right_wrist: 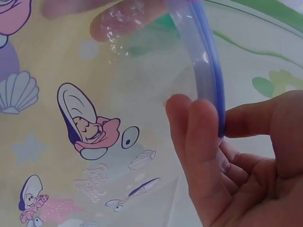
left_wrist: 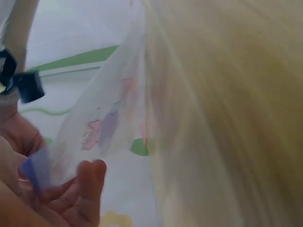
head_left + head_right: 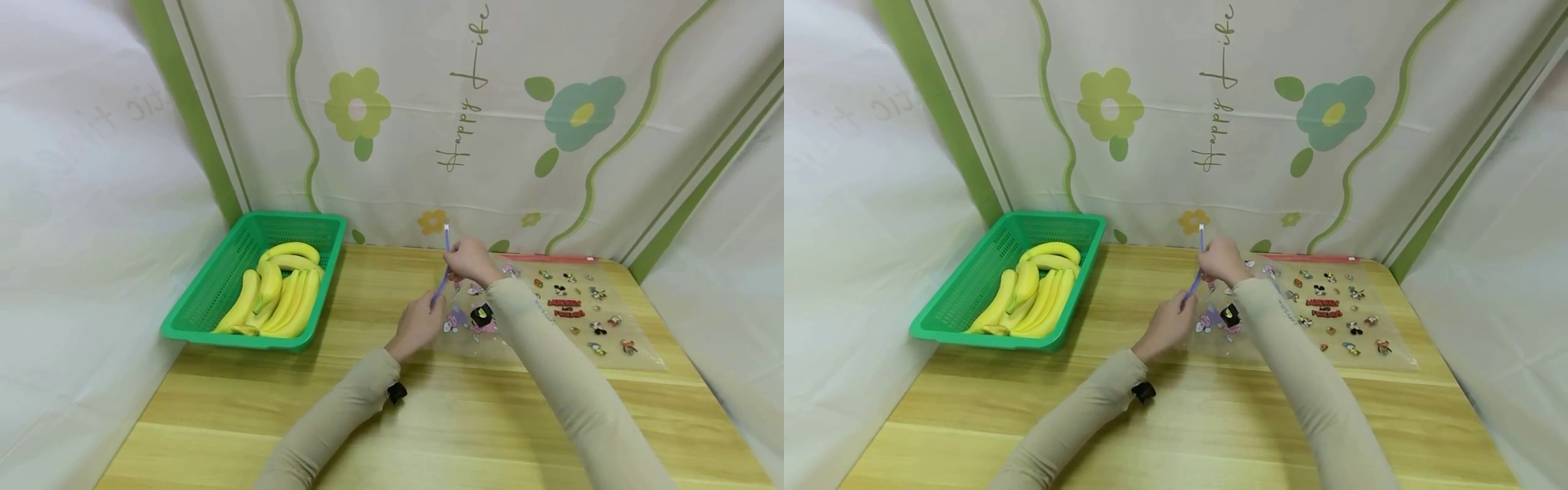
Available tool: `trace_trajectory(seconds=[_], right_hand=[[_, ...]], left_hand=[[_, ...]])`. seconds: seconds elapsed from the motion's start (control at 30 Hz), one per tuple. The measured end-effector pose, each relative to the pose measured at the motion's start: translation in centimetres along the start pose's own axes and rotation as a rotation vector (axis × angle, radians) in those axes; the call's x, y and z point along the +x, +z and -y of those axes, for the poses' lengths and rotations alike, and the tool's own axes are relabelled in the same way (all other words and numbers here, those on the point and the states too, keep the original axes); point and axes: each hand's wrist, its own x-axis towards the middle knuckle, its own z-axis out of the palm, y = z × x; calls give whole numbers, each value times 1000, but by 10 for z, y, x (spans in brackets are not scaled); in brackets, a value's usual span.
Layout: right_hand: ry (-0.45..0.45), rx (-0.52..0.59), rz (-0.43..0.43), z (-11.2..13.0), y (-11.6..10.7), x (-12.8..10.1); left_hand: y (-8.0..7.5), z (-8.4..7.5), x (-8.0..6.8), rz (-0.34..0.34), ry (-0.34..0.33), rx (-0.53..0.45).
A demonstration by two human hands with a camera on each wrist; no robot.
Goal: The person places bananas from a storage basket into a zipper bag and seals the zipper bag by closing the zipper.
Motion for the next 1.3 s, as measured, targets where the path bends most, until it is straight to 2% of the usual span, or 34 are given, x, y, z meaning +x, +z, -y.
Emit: trace_trajectory(seconds=[0.13, 0.27, 0.4, 0.57, 0.9, 1.0, 1.2, 1.3], right_hand=[[4, 95, 46, -4, -3, 0], [18, 149, 88, -7, -5, 0], [25, 141, 109, -9, -6, -1], [23, 108, 106, -12, -8, -2], [15, 122, 96, -17, -12, -5], [8, 126, 87, -19, -12, -5], [-19, 149, 108, -21, -13, -5], [-26, 155, 128, -20, -14, -6]], left_hand=[[-7, -4, 4, 47, -34, -27], [-12, -8, 9, 46, -34, -71], [-14, -7, 11, 69, -19, -108], [-14, -5, 11, 118, -49, -169], [-14, -3, 12, 161, -82, -274], [-13, 0, 12, 151, -79, -282], [-12, 2, 17, 75, -31, -159], [-12, 2, 17, 75, -65, -202]])
